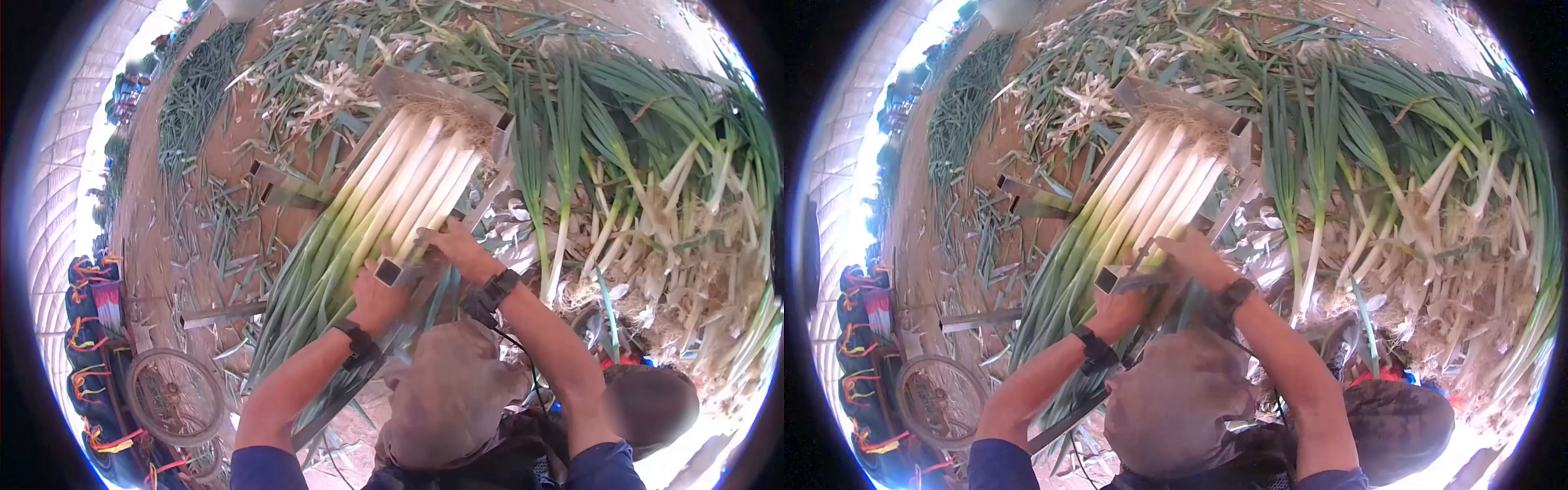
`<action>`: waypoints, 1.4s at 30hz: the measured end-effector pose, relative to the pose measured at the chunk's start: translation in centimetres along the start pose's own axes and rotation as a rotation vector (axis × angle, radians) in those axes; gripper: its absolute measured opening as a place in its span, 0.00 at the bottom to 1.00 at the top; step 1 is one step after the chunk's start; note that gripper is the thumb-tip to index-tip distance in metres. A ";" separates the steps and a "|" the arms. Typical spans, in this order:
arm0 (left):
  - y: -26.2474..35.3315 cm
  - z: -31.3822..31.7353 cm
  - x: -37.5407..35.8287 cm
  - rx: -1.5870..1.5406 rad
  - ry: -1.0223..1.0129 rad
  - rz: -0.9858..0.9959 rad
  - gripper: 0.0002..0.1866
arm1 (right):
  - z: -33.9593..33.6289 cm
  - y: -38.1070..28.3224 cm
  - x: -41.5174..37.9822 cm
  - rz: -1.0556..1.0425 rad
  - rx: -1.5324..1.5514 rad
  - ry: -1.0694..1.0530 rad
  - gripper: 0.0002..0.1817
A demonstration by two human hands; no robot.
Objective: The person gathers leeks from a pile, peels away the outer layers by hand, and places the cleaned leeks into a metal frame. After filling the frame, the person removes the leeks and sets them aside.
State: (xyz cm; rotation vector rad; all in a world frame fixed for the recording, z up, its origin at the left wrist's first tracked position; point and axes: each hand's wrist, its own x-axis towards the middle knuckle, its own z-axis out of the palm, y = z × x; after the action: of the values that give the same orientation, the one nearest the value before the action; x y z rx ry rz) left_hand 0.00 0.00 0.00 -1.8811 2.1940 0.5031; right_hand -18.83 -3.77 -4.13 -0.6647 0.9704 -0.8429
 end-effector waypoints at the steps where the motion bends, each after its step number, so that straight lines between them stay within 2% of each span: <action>1: 0.4 -0.3 -0.7 -0.010 -0.035 -0.029 0.27 | 0.2 0.8 -0.3 0.000 -0.058 0.086 0.26; 2: 0.9 -0.5 -1.4 -0.022 -0.067 -0.057 0.22 | 0.3 1.5 -0.6 -0.003 -0.120 0.171 0.25; 3: 1.0 2.4 2.6 -0.099 -0.033 -0.032 0.22 | -2.2 1.7 2.7 -0.015 -0.203 0.197 0.25; 5: -0.9 5.9 3.1 0.153 0.073 0.085 0.47 | -2.3 4.9 4.6 0.014 -0.280 0.299 0.23; 7: -2.9 6.6 1.6 0.091 0.120 0.239 0.37 | -0.5 1.7 2.7 -0.119 -0.388 -0.061 0.13; 8: -4.4 7.3 1.5 -0.296 0.181 0.335 0.31 | -0.1 4.2 3.8 -0.423 -0.425 0.053 0.14; 9: -4.3 8.6 2.8 -0.709 0.202 0.441 0.26 | -0.5 4.7 4.3 -0.311 -0.265 0.105 0.19; 10: -0.7 1.5 1.1 0.200 0.099 0.448 0.18 | -0.1 5.0 4.3 -0.250 -0.324 0.241 0.20; 11: -1.2 2.1 1.4 0.366 0.307 0.617 0.21 | 0.4 2.1 1.9 -0.184 -0.330 0.236 0.21; 13: -1.6 4.6 3.2 0.318 -0.225 0.320 0.24 | 1.0 1.7 0.2 -0.224 -0.308 0.444 0.21; 14: -2.0 5.3 3.5 0.312 -0.226 0.345 0.24 | -0.4 1.5 -0.4 -0.222 -0.314 0.468 0.21; 16: -2.0 5.5 3.5 0.401 -0.036 0.337 0.25 | -4.2 1.3 -2.5 -0.405 -0.497 0.541 0.24; 17: -1.6 4.8 3.3 0.400 -0.037 0.349 0.25 | -6.2 0.2 -3.9 -0.295 -0.649 0.619 0.21; 18: -1.2 3.8 2.7 0.472 0.073 0.423 0.25 | -8.6 -1.0 -5.3 -0.174 -0.799 0.690 0.18; 19: -1.0 3.5 2.3 0.542 0.183 0.490 0.25 | -13.2 0.5 -5.4 -0.209 -1.035 0.802 0.16; 20: -1.6 5.0 3.1 0.089 0.169 0.293 0.33 | -18.6 1.1 -6.6 -0.163 -1.271 0.799 0.16; 21: -1.6 4.5 3.2 0.091 0.167 0.287 0.33 | -21.4 -1.5 -9.3 -0.468 -1.353 0.998 0.14; 22: -1.4 3.5 2.9 0.400 0.320 0.452 0.36 | -23.1 -3.6 -11.9 -0.369 -1.633 1.268 0.12; 23: -1.3 3.1 2.6 0.713 0.465 0.614 0.39 | -28.1 -4.3 -14.0 -0.382 -1.736 1.374 0.12; 24: -1.5 3.3 2.3 0.719 0.441 0.610 0.39 | -32.4 -3.4 -16.6 -0.215 -1.804 1.389 0.23; 25: -1.7 3.5 2.1 0.665 0.363 0.566 0.39 | -31.9 -5.4 -18.5 0.104 -1.689 1.508 0.21; 27: -1.1 3.5 2.5 0.612 0.287 0.521 0.40 | -35.2 -6.1 -21.1 0.360 -1.880 1.312 0.13; 29: -0.4 3.2 2.7 0.310 0.119 0.232 0.39 | -35.8 -6.0 -21.6 0.352 -1.861 1.231 0.13; 30: -0.3 3.0 2.5 0.318 0.114 0.229 0.39 | -35.6 -6.2 -21.8 0.344 -1.847 1.159 0.14; 32: -0.1 2.6 2.2 0.869 0.238 0.459 0.40 | -33.7 -6.9 -21.1 0.386 -1.822 1.114 0.16; 33: -0.2 2.8 2.5 0.873 0.233 0.460 0.40 | -32.1 -7.4 -20.3 0.420 -1.801 1.071 0.17; 35: -1.1 3.4 2.4 0.682 0.413 0.574 0.42 | -25.0 -9.6 -19.8 0.446 -1.616 0.790 0.20; 36: -0.9 3.4 2.4 0.686 0.398 0.575 0.42 | -22.9 -7.7 -19.2 0.431 -1.499 0.812 0.21; 38: -0.1 3.1 3.1 0.092 0.076 0.192 0.43 | -20.2 -2.7 -17.0 0.433 -1.331 0.858 0.22; 39: -0.6 3.3 3.2 0.098 0.081 0.187 0.43 | -19.9 0.7 -15.3 0.456 -1.277 0.874 0.23; 41: -1.4 4.4 3.3 0.176 0.191 0.311 0.45 | -19.4 5.8 -12.8 0.537 -1.105 0.972 0.28; 42: -1.6 4.7 3.3 0.183 0.194 0.308 0.45 | -19.6 8.2 -12.2 0.459 -1.099 0.989 0.30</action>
State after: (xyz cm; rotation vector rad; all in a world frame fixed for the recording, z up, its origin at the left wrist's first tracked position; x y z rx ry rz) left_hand 0.72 -1.44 -5.72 -1.5656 2.5749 0.1634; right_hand -37.69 8.55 -13.64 -0.8779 2.4478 -0.0968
